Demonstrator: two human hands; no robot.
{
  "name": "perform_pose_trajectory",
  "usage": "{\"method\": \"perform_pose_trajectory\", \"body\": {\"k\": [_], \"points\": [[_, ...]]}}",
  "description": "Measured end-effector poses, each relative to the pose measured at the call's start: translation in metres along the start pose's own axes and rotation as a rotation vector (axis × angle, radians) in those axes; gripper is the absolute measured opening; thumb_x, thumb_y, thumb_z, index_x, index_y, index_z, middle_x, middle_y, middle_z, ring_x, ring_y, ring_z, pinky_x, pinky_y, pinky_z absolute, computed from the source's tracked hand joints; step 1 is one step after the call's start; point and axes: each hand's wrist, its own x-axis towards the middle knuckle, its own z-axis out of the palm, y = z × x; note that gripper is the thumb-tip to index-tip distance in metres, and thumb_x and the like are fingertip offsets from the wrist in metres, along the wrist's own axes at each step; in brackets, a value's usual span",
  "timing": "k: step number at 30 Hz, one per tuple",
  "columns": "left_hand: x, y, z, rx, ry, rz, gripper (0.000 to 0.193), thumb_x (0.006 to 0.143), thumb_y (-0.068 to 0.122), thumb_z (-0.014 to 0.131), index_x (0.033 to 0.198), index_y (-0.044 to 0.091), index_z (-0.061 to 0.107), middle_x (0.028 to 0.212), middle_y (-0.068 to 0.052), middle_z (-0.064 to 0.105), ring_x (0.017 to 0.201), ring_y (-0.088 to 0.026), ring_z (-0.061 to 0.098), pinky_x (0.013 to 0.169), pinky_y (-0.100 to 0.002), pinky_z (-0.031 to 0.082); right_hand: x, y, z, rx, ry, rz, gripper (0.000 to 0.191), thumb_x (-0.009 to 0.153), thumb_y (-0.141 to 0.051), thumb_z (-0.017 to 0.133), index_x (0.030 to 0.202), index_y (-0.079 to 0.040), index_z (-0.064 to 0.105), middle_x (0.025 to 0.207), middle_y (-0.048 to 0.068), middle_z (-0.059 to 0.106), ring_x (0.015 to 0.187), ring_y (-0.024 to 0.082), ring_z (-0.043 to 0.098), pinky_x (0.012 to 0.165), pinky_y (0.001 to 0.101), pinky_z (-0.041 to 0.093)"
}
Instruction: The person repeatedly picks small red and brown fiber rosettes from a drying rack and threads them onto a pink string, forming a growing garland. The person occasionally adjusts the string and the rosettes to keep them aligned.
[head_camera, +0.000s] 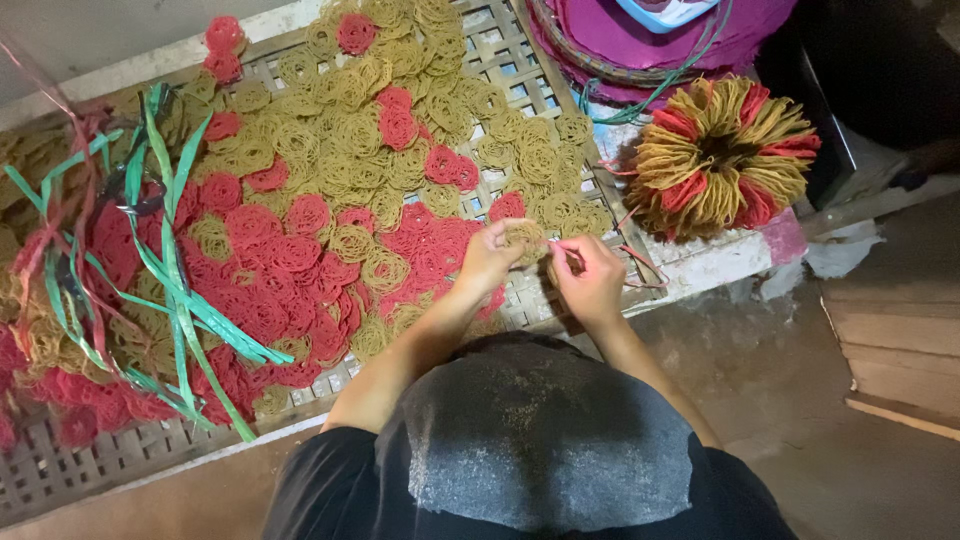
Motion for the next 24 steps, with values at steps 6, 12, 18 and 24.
{"method": "perform_pose_trajectory", "body": {"k": [6, 12, 18, 24], "points": [[-0.001, -0.003, 0.004, -0.008, 0.022, 0.004, 0.040, 0.102, -0.002, 0.052, 0.141, 0.003, 0.058, 0.124, -0.013, 0.067, 0.108, -0.017, 0.069, 0.095, -0.034, 0.060, 0.004, -0.006, 0.002, -0.189, -0.022, -0.126, 0.012, 0.090, -0.011, 0.079, 0.088, -0.005, 0.069, 0.079, 0.009, 0.067, 0.069, 0.026, 0.066, 0.063, 0.0365, 0.050], [-0.006, -0.004, 0.006, -0.094, -0.040, 0.016, 0.045, 0.101, 0.002, 0.044, 0.143, 0.003, 0.059, 0.129, -0.014, 0.070, 0.116, -0.019, 0.069, 0.106, -0.033, 0.055, 0.004, 0.000, 0.009, -0.249, -0.046, -0.154, 0.012, 0.092, -0.015, 0.077, 0.089, -0.006, 0.069, 0.080, 0.009, 0.067, 0.069, 0.026, 0.066, 0.063, 0.0379, 0.051], [-0.018, 0.025, 0.020, 0.756, 0.042, 0.469, 0.027, 0.101, 0.006, 0.061, 0.126, 0.007, 0.071, 0.119, -0.013, 0.075, 0.106, -0.022, 0.074, 0.094, -0.033, 0.059, 0.001, 0.032, 0.011, 0.098, -0.141, 0.137, 0.012, 0.097, -0.012, 0.069, 0.096, -0.002, 0.074, 0.083, 0.007, 0.066, 0.070, 0.016, 0.060, 0.062, 0.0316, 0.047], [-0.029, 0.050, 0.049, 1.096, -0.108, 0.642, 0.021, 0.089, 0.001, 0.067, 0.109, 0.004, 0.075, 0.099, -0.015, 0.071, 0.089, -0.032, 0.071, 0.078, -0.040, 0.058, -0.007, 0.075, -0.013, 0.361, -0.275, 0.250, 0.027, 0.111, -0.016, 0.052, 0.096, 0.002, 0.066, 0.093, 0.007, 0.060, 0.089, 0.014, 0.056, 0.082, 0.0300, 0.044]]}}
